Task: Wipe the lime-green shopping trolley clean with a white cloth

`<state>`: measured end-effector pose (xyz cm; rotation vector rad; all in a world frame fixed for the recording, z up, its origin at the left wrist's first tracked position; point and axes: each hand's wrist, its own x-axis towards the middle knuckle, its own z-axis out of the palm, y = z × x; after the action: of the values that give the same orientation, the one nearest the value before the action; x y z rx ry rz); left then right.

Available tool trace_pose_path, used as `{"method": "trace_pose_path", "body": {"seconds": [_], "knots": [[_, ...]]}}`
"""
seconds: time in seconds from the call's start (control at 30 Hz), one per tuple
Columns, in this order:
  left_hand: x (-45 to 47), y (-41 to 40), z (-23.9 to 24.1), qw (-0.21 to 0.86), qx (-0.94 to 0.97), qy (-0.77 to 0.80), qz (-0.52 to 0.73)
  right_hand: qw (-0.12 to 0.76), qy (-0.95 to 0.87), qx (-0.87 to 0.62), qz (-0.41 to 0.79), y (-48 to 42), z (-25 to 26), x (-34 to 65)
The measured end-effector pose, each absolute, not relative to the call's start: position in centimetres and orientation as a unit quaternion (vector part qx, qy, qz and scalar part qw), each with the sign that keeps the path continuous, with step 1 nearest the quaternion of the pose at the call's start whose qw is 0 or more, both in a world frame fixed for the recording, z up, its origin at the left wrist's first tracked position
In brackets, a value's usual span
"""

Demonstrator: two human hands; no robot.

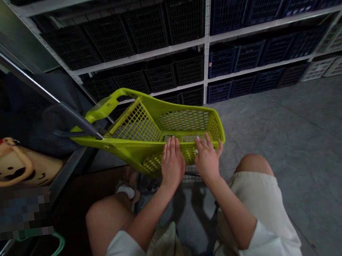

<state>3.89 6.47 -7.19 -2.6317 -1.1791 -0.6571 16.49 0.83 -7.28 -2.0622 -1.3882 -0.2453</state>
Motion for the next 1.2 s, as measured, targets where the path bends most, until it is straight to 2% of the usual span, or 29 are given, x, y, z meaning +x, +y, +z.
{"method": "trace_pose_path", "body": {"seconds": [0.13, 0.3, 0.57, 0.73, 0.93, 1.07, 1.2], "knots": [[3.8, 6.7, -7.1, 0.090, -0.888, -0.399, -0.207, 0.328, -0.596, -0.731, -0.041, 3.2, -5.9, 13.2], [3.5, 6.7, -6.9, 0.090, -0.893, -0.385, -0.217, 0.294, -0.632, -0.713, -0.078, 1.1, -7.1, 16.3], [3.8, 6.6, -7.0, 0.088, -0.895, -0.379, -0.217, 0.314, -0.508, -0.789, -0.143, -3.6, -11.5, 25.1], [3.8, 6.6, -7.2, 0.064, -0.891, -0.377, -0.243, 0.350, -0.465, -0.804, -0.121, -0.9, -9.7, 20.4], [3.6, 6.7, -7.1, 0.057, -0.892, -0.382, -0.233, 0.335, -0.619, -0.710, -0.036, 2.9, -6.4, 13.7], [3.4, 6.7, -6.7, 0.074, -0.898, -0.375, -0.218, 0.292, -0.634, -0.713, -0.068, 1.3, -7.1, 16.3], [3.5, 6.6, -6.6, 0.074, -0.903, -0.368, -0.209, 0.291, -0.581, -0.752, -0.113, -1.8, -9.4, 21.9]]}}
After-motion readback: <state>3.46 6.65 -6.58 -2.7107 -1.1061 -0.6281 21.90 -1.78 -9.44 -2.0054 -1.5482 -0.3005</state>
